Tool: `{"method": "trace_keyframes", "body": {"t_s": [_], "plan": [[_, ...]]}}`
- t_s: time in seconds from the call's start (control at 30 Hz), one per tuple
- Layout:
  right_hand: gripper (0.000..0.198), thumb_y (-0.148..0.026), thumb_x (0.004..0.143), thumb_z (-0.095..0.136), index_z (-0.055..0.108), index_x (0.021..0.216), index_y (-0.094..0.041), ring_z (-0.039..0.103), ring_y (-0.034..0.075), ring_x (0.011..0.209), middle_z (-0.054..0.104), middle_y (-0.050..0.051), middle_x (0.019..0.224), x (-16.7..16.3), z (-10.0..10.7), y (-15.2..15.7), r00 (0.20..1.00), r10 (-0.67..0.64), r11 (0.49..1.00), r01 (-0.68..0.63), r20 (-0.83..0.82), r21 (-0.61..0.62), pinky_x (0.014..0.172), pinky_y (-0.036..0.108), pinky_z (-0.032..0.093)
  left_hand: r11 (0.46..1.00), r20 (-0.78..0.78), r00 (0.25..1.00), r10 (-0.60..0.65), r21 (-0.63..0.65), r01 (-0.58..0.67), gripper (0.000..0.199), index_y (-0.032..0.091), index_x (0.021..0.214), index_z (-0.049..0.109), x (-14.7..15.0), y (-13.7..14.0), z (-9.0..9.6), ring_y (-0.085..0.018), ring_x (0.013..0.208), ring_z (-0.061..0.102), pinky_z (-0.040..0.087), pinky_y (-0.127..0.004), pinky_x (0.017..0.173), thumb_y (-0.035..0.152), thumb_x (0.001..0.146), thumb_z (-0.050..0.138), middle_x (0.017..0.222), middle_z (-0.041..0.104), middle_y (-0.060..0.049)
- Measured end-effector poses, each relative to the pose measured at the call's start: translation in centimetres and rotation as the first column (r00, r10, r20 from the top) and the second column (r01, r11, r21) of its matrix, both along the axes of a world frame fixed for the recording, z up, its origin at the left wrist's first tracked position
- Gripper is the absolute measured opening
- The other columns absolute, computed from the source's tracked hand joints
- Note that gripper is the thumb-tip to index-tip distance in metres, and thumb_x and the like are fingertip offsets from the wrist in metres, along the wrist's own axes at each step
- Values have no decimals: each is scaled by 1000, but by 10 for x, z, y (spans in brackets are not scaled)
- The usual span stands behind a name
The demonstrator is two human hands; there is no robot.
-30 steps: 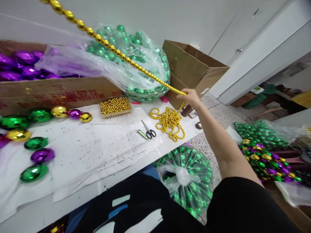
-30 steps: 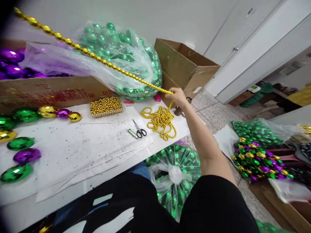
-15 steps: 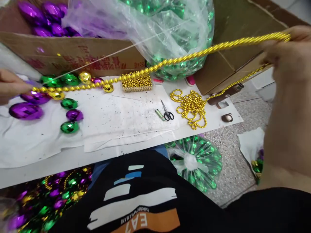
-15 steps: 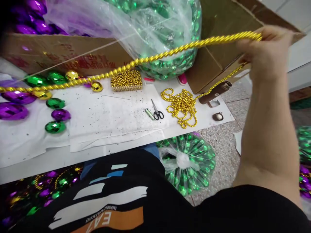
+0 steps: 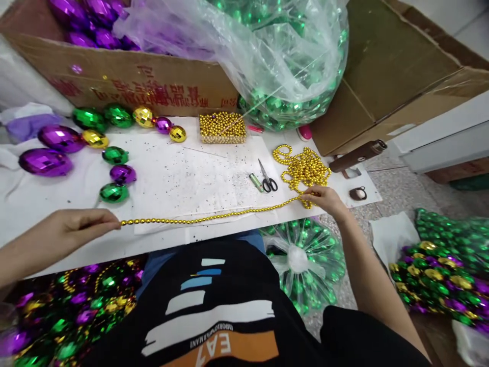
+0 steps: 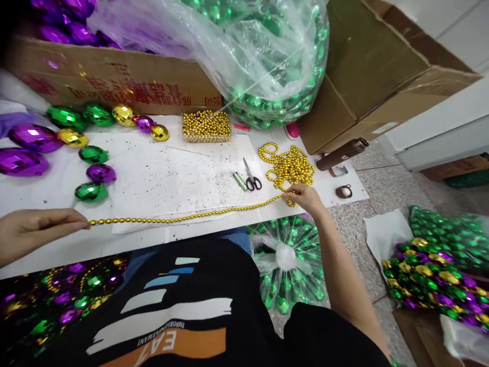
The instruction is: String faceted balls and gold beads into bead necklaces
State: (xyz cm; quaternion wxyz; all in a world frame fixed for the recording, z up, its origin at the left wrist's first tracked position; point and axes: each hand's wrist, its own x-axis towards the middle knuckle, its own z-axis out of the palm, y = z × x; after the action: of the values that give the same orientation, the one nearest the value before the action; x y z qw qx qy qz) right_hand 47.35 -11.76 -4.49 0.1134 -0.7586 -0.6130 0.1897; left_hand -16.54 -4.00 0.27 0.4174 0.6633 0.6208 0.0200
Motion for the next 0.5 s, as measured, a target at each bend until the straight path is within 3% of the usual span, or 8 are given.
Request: {"method": "trace_keyframes", "body": {"t_s": [0.13,0.2,0.27,0.37,0.5], "plan": [[25,-33,89,56,74,86,-17,56,28,91,66,14,92,-31,-29,-6,970,-93,978,46,227,203,79,41,43,994,-45,993,107,42,-105,40,32,71,74,3,-24,-17,-22,81,66,49,-30,74,70,64,64,79,76,6],[24,-25,91,53,74,95,-17,52,33,100,65,18,104,-57,-40,-14,915,-87,951,-42,394,306,83,46,42,986,-51,986,156,70,-153,38,32,70,73,5,-30,-25,-24,82,66,49,-30,76,68,63,64,79,76,6],[28,-18,92,48,72,107,-18,51,32,103,64,17,110,-87,-49,-25,867,36,918,-224,497,326,84,46,42,984,-44,984,171,67,-168,34,31,71,72,6,-34,-33,-23,82,66,48,-30,78,64,66,64,78,75,7],[35,-13,93,44,67,119,-20,52,28,101,64,14,110,-124,-58,-41,853,265,855,-423,450,300,83,41,43,982,-19,983,181,60,-180,27,30,72,72,8,-36,-38,-20,82,65,46,-27,80,57,71,65,77,74,9],[41,-13,93,44,61,129,-21,53,29,100,63,14,110,-142,-59,-48,904,232,851,-367,360,375,83,44,46,958,86,963,257,111,-265,24,30,73,72,10,-37,-36,-17,74,62,47,-25,70,54,71,67,76,73,9]]}}
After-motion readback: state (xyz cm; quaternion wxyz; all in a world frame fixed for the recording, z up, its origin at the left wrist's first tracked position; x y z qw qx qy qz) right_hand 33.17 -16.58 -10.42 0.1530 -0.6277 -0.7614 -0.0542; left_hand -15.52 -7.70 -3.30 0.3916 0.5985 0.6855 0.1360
